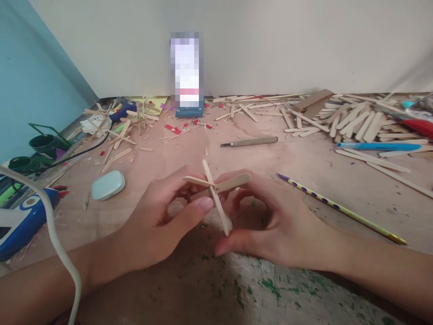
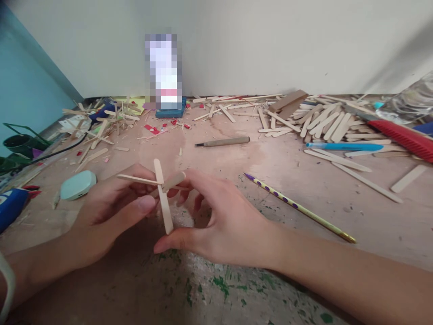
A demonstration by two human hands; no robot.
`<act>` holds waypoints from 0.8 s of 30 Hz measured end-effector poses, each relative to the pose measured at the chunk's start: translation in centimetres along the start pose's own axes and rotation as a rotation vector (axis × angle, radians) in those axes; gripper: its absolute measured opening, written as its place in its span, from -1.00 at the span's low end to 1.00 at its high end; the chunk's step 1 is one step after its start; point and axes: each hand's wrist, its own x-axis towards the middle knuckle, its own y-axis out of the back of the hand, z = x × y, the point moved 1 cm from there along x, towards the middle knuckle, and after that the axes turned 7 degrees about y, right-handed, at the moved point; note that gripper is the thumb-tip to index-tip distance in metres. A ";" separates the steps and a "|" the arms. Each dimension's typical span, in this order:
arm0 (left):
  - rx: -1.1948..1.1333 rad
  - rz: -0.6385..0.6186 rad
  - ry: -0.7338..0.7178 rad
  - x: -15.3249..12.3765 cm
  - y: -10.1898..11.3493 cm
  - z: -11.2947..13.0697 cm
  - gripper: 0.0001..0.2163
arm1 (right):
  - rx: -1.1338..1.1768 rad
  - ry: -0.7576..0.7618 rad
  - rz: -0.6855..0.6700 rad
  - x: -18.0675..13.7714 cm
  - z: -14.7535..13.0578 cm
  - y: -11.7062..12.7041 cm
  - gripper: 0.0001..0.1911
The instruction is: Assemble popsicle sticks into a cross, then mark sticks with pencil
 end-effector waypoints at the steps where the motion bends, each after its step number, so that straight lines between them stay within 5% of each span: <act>1: 0.048 0.021 -0.017 -0.1 0.0 -0.1 -0.93 | 0.002 -0.005 -0.002 0.0 0.0 0.0 -0.46; 9: 0.133 0.327 -0.222 0.1 -0.2 -0.2 -0.76 | 0.085 0.053 0.025 0.0 0.4 -0.4 -0.44; 24: 0.252 0.331 -0.216 0.4 0.6 0.9 -0.90 | 0.127 -0.014 -0.020 0.1 -0.1 -0.2 -0.47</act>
